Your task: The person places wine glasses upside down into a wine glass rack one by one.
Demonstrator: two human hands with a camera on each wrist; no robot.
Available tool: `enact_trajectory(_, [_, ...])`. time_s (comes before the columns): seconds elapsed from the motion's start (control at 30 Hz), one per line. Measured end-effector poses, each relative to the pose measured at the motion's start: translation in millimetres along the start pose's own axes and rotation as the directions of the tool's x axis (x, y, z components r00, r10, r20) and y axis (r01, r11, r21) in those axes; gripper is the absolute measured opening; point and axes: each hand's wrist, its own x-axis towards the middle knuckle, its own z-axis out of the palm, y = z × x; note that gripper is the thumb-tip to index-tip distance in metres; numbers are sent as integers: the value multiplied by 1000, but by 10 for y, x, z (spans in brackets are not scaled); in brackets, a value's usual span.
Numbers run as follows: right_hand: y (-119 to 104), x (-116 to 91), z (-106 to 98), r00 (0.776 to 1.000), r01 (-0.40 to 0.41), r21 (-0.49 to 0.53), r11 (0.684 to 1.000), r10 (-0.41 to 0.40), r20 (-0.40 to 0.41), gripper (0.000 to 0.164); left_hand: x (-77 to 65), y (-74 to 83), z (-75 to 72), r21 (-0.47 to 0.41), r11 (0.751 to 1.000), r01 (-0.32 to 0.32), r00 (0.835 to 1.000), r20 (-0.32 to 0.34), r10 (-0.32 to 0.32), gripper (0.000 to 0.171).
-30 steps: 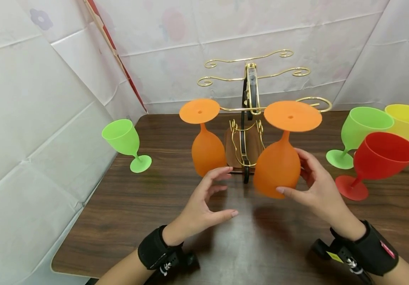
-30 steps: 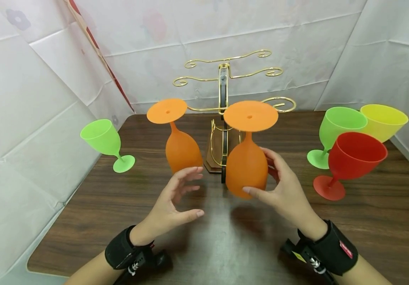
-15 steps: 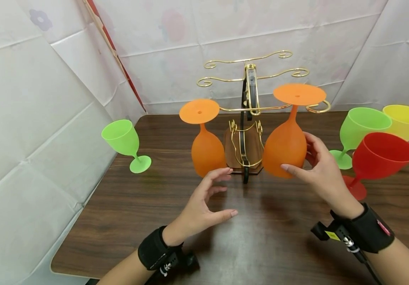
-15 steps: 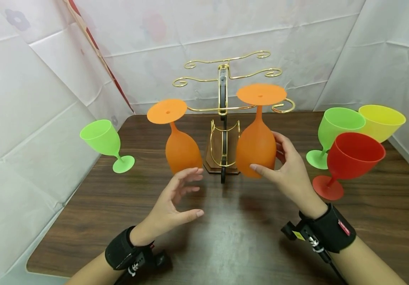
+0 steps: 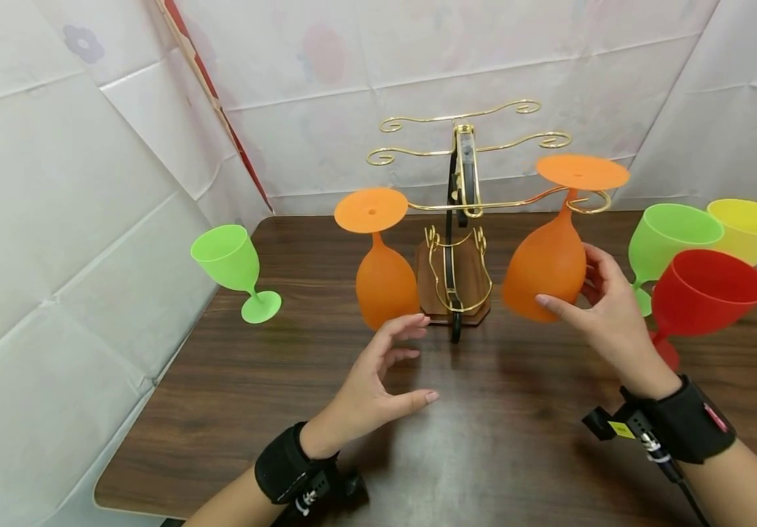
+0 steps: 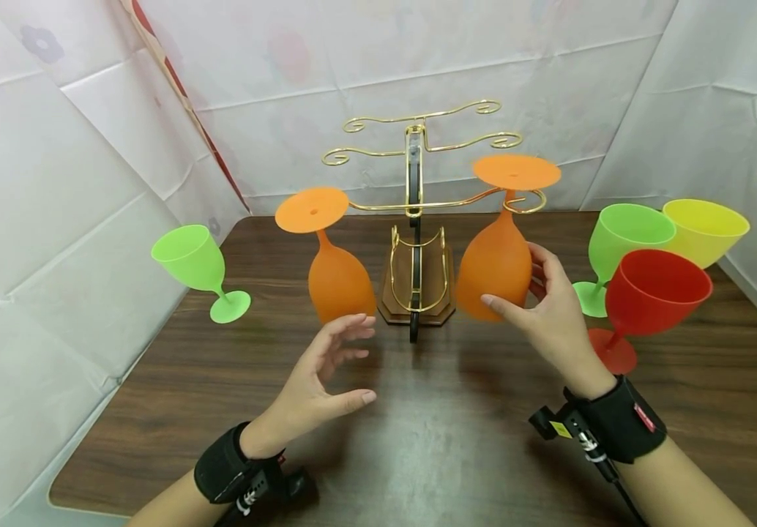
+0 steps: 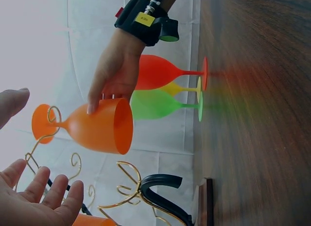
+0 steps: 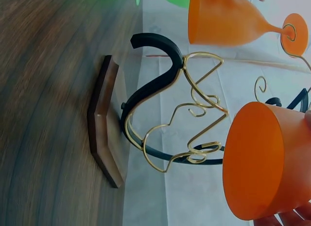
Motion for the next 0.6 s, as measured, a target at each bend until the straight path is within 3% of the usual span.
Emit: enact_trajectory(0.6, [79,-57,-100,999,-5,12,1000,5,-40,80,-1,-5,3,-4,1000,17,1000,13,-17,77])
